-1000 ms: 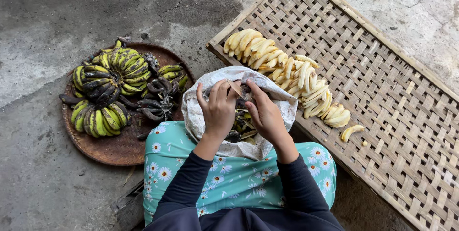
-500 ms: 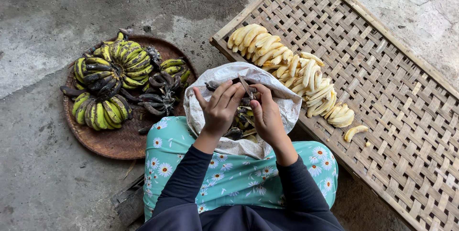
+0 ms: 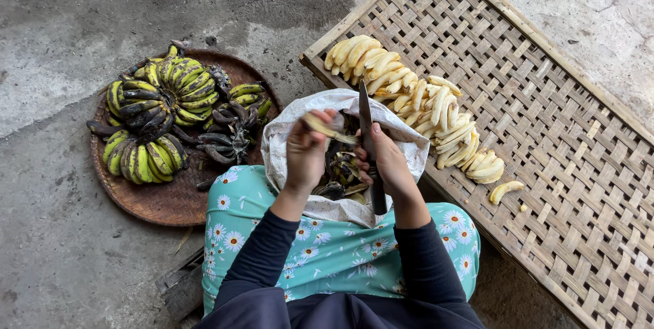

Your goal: The person sits on the ground and peels bananas one at a time using a small knife, cutting the peel and pulling it off by hand. Peeled bananas are placed on a woven bamboo mat and discarded peels drop into a sack between the legs.

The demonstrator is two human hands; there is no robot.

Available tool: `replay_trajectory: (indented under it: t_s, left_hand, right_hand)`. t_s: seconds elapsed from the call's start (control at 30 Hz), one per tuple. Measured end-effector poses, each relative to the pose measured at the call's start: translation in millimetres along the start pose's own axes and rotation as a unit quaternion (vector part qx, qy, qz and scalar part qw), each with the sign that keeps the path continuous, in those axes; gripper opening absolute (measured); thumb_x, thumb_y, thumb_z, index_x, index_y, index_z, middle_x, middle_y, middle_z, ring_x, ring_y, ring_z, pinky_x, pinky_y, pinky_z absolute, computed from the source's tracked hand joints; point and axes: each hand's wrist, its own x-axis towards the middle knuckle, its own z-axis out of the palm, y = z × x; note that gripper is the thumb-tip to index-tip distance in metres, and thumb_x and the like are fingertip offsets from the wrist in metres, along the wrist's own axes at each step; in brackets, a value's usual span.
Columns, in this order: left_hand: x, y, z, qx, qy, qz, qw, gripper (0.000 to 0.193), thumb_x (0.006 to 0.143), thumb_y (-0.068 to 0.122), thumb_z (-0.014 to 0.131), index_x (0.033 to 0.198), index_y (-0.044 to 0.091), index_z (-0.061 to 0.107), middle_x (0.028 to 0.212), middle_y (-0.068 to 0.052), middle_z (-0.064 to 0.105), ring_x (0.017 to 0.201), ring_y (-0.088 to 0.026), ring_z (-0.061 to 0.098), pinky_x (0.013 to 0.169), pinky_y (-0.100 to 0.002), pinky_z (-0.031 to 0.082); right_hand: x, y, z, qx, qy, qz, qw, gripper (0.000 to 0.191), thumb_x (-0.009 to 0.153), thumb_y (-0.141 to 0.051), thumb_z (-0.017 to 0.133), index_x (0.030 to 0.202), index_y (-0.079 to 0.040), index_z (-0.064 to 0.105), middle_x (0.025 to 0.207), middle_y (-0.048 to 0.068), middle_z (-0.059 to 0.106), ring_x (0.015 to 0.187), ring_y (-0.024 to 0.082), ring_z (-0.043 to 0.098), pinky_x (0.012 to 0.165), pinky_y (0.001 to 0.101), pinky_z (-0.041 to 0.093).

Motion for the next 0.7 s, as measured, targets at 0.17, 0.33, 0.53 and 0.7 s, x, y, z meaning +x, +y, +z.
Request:
replay_trajectory:
  t_s: [0.17,0.33,0.53,0.7]
  left_hand:
    - [20.4,28.1,-31.6,-0.217,0.148,-0.051,0.964,0.045,0.100,0.030,0.068,0.139,0.010,0.056,0.125,-0.002,0.065,0.127,-0.019,0.060,0.118,-0.054,0.047]
    - [28.7,38.5,-52.8,-0.240,0.158,-0.153,0.945,0.052,0.103,0.030,0.063,0.143,0.001,0.049,0.128,-0.007,0.063,0.127,-0.022,0.061,0.109,-0.052,0.053]
    - [16.1,18.4,-39.0,-0.098,0.154,-0.286,0.941,0.059,0.100,0.030,0.062,0.147,0.000,0.046,0.123,-0.014,0.066,0.114,-0.021,0.067,0.095,-0.033,0.059]
    - [3.2,7.7,-22.1,-0.110,0.067,-0.311,0.942,0.063,0.103,0.036,0.065,0.152,0.001,0.049,0.115,-0.006,0.068,0.097,-0.014,0.067,0.081,-0.030,0.060]
  right_hand:
    - [17.2,7.6,-15.9,-0.086,0.065,-0.039,0.993,0.044,0.106,-0.053,0.041,0.117,-0.012,0.052,0.074,-0.001,0.043,0.057,0.009,0.042,0.041,0.0250,0.036]
    - [20.4,5.8,-13.1,-0.246,0.095,-0.040,0.964,0.048,0.103,-0.047,0.038,0.140,-0.018,0.029,0.076,0.001,0.050,0.053,0.012,0.044,0.041,0.0270,0.040]
    - [-0.8,0.6,12.6,-0.378,-0.021,-0.314,0.871,0.073,0.101,-0.023,0.064,0.160,-0.012,0.022,0.097,0.005,0.053,0.081,0.013,0.050,0.072,0.0242,0.046]
    - [-16.1,-9.7,28.4,-0.492,-0.016,-0.442,0.750,0.050,0.086,-0.013,0.084,0.128,-0.005,0.059,0.109,0.012,0.060,0.097,0.022,0.061,0.085,0.0290,0.050]
